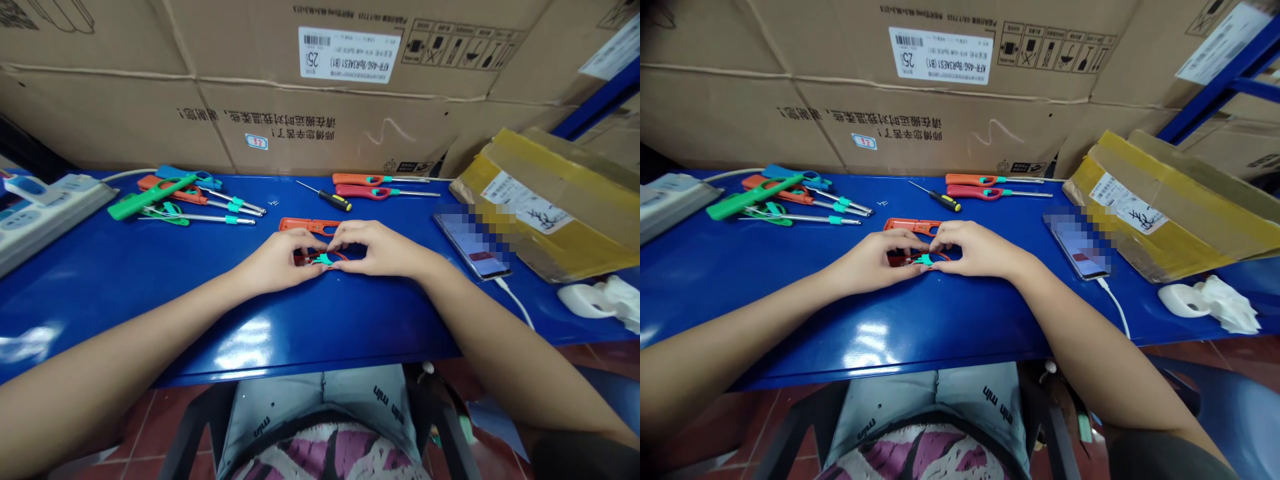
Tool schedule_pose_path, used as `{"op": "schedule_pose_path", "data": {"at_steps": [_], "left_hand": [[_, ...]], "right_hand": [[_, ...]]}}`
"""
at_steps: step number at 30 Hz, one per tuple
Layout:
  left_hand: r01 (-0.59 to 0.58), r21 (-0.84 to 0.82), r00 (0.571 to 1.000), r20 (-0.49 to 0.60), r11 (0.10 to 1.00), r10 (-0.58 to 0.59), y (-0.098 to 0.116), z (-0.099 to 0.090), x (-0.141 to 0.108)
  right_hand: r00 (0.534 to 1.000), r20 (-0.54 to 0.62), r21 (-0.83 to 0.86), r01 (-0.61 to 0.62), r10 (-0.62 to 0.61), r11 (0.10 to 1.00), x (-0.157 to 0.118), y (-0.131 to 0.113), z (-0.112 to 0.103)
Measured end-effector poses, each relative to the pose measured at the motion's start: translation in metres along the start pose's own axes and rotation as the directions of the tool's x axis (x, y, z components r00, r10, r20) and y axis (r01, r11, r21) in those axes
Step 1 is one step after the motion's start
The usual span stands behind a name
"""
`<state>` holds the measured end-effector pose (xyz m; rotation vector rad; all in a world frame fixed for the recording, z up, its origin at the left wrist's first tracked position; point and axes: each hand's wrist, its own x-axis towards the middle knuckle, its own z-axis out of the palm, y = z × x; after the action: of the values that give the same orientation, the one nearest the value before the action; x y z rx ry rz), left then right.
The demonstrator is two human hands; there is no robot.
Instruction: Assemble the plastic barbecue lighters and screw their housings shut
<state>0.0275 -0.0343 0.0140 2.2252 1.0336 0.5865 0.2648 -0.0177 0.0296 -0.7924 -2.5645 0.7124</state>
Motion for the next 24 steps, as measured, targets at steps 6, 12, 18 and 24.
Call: {"op": "schedule_pose_path", "data": {"at_steps": [6, 12, 18, 24], "left_hand": [[-0.014, -0.035, 1.000, 0.026, 0.999, 0.015, -0.0019, 0.0007, 0.0005], [0.012, -0.060, 1.000, 0.021, 0.998, -0.011, -0.0033, 0.0010, 0.0005], [0.042, -0.085, 0.999, 0.007, 0.995, -0.041, -0.0017, 0.0036, 0.0010], [0.062, -0.091, 0.998, -0.028, 0.994, -0.065, -0.0005, 0.0070, 0.0005]], "right_hand": [[0.998, 0.057, 0.070, -0.032, 0.028, 0.997, -0.0012, -0.0005, -0.0007], [0.997, 0.057, 0.088, -0.057, 0.053, 0.994, -0.0014, 0.0002, -0.0016], [0.997, 0.043, 0.097, -0.062, 0.058, 0.993, -0.0010, 0.0004, -0.0001], [0.995, 0.038, 0.111, -0.095, 0.091, 0.989, -0.0006, -0.0016, 0.0015]]}}
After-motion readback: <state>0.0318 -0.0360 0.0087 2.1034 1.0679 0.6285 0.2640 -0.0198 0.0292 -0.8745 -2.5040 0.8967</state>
